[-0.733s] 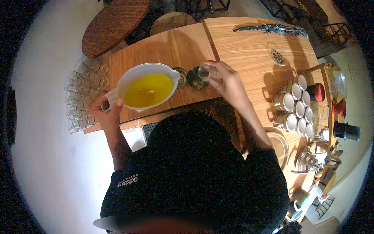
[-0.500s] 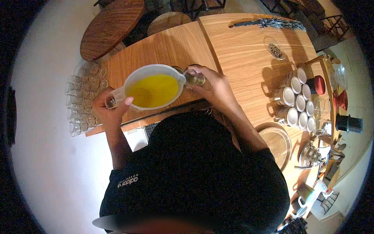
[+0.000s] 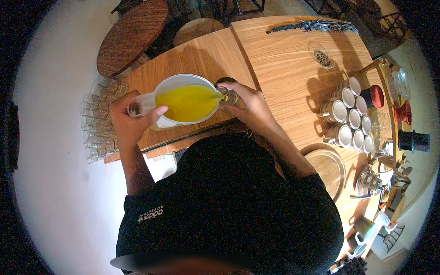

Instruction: Prepare a shaken beverage by mixing liquid and ice in a shaker and pouring into glasses.

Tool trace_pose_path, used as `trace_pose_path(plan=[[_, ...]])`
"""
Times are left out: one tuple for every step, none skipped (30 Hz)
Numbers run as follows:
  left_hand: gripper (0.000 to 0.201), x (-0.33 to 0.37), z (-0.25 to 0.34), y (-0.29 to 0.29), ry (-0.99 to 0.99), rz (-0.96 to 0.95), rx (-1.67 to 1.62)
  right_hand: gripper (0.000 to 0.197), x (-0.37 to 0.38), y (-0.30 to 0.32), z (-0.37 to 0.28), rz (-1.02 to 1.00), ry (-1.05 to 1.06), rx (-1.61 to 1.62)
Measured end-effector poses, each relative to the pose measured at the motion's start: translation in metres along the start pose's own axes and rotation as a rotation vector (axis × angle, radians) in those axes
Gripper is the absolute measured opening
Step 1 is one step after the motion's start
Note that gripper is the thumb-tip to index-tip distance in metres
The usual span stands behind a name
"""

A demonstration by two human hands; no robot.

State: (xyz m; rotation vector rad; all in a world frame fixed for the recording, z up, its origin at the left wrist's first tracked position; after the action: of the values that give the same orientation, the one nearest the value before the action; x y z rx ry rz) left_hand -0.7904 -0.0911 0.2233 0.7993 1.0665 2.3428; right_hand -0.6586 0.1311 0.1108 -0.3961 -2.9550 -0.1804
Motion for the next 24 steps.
trace_pose_path(plan=[[0.043, 0.002, 0.001, -0.001, 0.015, -0.020, 0.005, 0.054, 0.001, 0.000, -0.001, -0.001, -0.017, 0.008], [0.043, 0.003, 0.002, -0.003, 0.029, -0.039, 0.011, 0.054, 0.001, 0.000, 0.001, -0.003, -0.014, 0.008], [0.043, 0.004, 0.004, -0.003, 0.029, -0.037, 0.012, 0.053, 0.002, 0.001, 0.003, -0.006, 0.015, -0.011], [0.043, 0.005, 0.006, -0.004, 0.037, -0.040, -0.029, 0.053, 0.003, 0.000, 0.003, -0.009, 0.044, -0.030], [0.043, 0.005, 0.006, -0.005, 0.046, -0.042, -0.071, 0.053, 0.004, 0.000, 0.002, -0.012, 0.045, -0.030], [0.043, 0.005, 0.005, -0.004, 0.048, -0.039, -0.070, 0.050, 0.004, 0.000, -0.002, -0.006, 0.076, -0.042], [0.044, 0.005, 0.005, -0.004, 0.036, -0.040, -0.062, 0.049, 0.005, 0.000, -0.006, 0.000, 0.106, -0.053], [0.044, 0.006, 0.006, -0.004, 0.022, -0.043, -0.055, 0.049, 0.005, 0.000, -0.005, 0.000, 0.106, -0.055], [0.044, 0.008, 0.006, -0.003, 0.022, -0.042, -0.055, 0.049, 0.006, 0.000, -0.002, 0.002, 0.097, -0.041], [0.044, 0.009, 0.007, -0.004, 0.027, -0.056, -0.047, 0.049, 0.006, 0.000, 0.002, 0.005, 0.087, -0.027], [0.045, 0.010, 0.007, -0.004, 0.033, -0.069, -0.038, 0.049, 0.007, 0.000, 0.004, 0.004, 0.089, -0.027], [0.045, 0.011, 0.007, -0.004, 0.032, -0.068, -0.037, 0.049, 0.008, 0.000, 0.005, 0.009, 0.095, -0.019], [0.044, 0.011, 0.007, -0.004, 0.030, -0.056, -0.042, 0.049, 0.010, 0.001, 0.006, 0.013, 0.101, -0.011], [0.044, 0.010, 0.007, -0.004, 0.029, -0.043, -0.047, 0.049, 0.010, 0.001, 0.005, 0.012, 0.102, -0.011], [0.044, 0.011, 0.005, -0.004, 0.030, -0.042, -0.046, 0.050, 0.011, 0.001, 0.008, 0.016, 0.078, -0.011], [0.043, 0.011, 0.003, -0.005, 0.021, -0.035, -0.046, 0.050, 0.011, 0.001, 0.010, 0.020, 0.055, -0.011], [0.042, 0.012, 0.003, -0.005, 0.012, -0.029, -0.047, 0.050, 0.012, 0.001, 0.011, 0.020, 0.055, -0.010], [0.042, 0.013, 0.004, -0.004, 0.012, -0.029, -0.046, 0.050, 0.013, 0.001, 0.013, 0.024, 0.067, 0.004], [0.042, 0.015, 0.007, -0.004, 0.005, -0.035, -0.024, 0.049, 0.014, 0.002, 0.013, 0.027, 0.078, 0.017], [0.042, 0.016, 0.009, -0.003, -0.001, -0.041, -0.003, 0.049, 0.014, 0.001, 0.012, 0.026, 0.079, 0.018], [0.042, 0.017, 0.008, -0.003, 0.000, -0.041, -0.003, 0.049, 0.015, 0.000, 0.015, 0.006, 0.011, 0.038], [0.042, 0.018, 0.007, -0.004, -0.009, -0.045, 0.004, 0.049, 0.015, -0.002, 0.019, -0.013, -0.057, 0.058], [0.042, 0.020, 0.007, -0.004, -0.018, -0.048, 0.012, 0.049, 0.016, -0.002, 0.022, -0.014, -0.056, 0.058], [0.042, 0.021, 0.006, -0.005, -0.018, -0.048, 0.013, 0.049, 0.017, 0.000, 0.023, 0.011, -0.007, 0.055]])
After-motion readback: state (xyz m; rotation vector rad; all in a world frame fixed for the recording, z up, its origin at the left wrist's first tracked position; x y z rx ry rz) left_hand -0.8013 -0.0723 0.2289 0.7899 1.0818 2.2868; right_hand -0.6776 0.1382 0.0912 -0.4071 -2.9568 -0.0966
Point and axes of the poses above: each hand's wrist, its own x-axis towards the middle knuckle, its own y-axis out of the back of the hand, z = x × y, the point moved 9 cm from there along x, towards the middle knuckle, and after that the axes turned 13 degrees about x, right-handed, at the moved point
